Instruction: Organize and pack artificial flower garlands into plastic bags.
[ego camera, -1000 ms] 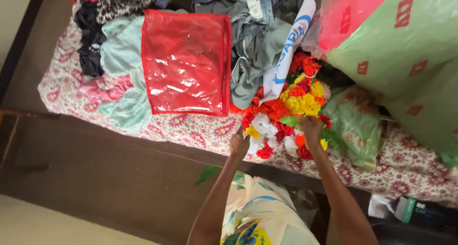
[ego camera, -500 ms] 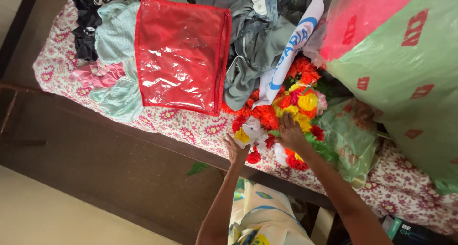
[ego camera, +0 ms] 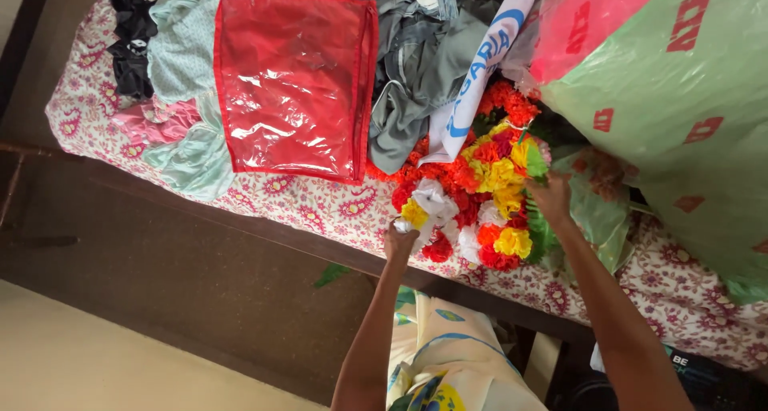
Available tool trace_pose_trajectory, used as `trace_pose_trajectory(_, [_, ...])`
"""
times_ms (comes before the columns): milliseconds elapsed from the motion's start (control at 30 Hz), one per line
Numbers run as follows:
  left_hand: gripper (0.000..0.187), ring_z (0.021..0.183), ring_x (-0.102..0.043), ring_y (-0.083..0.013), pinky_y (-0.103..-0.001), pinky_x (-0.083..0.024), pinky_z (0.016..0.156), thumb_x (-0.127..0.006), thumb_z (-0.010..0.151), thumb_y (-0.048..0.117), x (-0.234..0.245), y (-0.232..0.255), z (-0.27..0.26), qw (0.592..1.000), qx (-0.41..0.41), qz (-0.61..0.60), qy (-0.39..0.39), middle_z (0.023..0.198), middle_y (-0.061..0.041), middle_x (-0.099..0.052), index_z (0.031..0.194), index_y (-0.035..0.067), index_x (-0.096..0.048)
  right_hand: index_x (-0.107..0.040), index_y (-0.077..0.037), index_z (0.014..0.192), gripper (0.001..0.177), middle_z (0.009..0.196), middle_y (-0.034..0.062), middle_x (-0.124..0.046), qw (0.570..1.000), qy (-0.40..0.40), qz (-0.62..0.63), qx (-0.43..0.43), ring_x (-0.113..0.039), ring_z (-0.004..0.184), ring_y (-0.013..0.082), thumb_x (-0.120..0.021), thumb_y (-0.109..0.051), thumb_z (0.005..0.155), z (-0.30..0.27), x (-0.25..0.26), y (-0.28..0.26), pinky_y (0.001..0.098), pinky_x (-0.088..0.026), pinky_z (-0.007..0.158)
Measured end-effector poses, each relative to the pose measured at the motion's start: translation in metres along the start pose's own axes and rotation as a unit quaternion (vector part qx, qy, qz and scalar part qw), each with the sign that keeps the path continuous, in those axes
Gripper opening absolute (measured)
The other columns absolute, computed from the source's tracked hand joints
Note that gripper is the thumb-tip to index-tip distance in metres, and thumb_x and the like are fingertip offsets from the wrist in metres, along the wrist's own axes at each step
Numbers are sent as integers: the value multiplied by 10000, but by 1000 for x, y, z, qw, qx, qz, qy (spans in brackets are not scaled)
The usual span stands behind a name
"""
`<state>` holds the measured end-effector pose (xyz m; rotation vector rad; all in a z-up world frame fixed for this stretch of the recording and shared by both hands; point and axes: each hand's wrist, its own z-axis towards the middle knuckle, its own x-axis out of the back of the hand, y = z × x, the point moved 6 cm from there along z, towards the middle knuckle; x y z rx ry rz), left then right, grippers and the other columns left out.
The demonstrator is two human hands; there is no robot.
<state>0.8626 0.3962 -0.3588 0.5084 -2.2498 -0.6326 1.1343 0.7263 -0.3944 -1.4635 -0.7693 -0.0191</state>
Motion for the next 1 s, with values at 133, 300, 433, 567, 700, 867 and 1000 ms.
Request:
trace_pose_trajectory(133, [812, 1162, -592, -411, -483, -498, 989, -822, 637, 316, -14, -11, 3, 990, -83, 85, 72, 1220, -251, -625, 1377, 81, -582, -652, 32, 1123, 574, 906, 196, -720, 994, 26, -105, -6, -687, 861, 413, -828, -426, 827, -21, 12, -46, 531, -533, 754])
trace_pose_trajectory(300, [784, 1132, -592, -441, -493, -519, 944, -851, 671, 283, -26, 16, -17, 989, -114, 53, 72, 1229, -266, -597, 1328, -22, -552, -484, 118, 1416, 783, 1385, 371, -554, 899, 112, -181, 382, -612, 1221, 511, -745, -370, 862, -55, -12, -181, 550, -536, 1010])
trace_pose_trajectory(433, [734, 942, -689, -367, -503, -574, 722, -787, 669, 277, -13, 36, -25, 986, -5, -162, -27, 1100, -225, -704, 1300, -37, -581, -427, 58, 1466, 589, 1218, 231, -593, 933, -211, -218, 193, -663, 1051, 357, -542, -347, 1055, -58, -103, -155, 453, -579, 994])
trace_pose_trajectory(567, [693, 925, -674, -251, -423, -593, 663, -803, 713, 252, 6, 38, -14, 984, 0, -176, -32, 1092, -114, -689, 1328, 53, -553, -567, 18, 1297, 604, 1458, 322, -499, 856, -174, -261, 410, -606, 1257, 467, -728, -43, 718, -87, -106, -180, 489, -543, 1031])
trace_pose_trajectory(700, [600, 881, -690, -232, -371, -565, 620, -788, 763, 271, 14, 39, -13, 979, 12, -197, -55, 1036, -99, -725, 1298, 47, -636, -552, 55, 1384, 692, 1529, 348, -468, 874, -173, -265, 370, -608, 1221, 445, -716, 1, 714, -81, -82, -185, 483, -540, 1019])
trace_pose_trajectory(867, [513, 776, -688, -226, -386, -520, 598, -721, 834, 268, 19, 36, -6, 959, -1, -265, -101, 1014, -102, -715, 1296, 53, -662, -525, 141, 1322, 770, 1408, 376, -496, 838, -118, -245, 474, -570, 1275, 499, -795, -175, 673, -92, -78, -215, 552, -509, 1043])
trace_pose_trajectory(1000, [491, 863, -724, -188, -392, -545, 687, -659, 924, 280, 20, 49, -12, 943, -38, -290, -157, 1086, -87, -735, 1357, 48, -655, -579, 91, 1284, 840, 1367, 310, -548, 916, -62, -70, 391, -596, 1183, 474, -878, -381, 656, -72, -88, -216, 519, -517, 969])
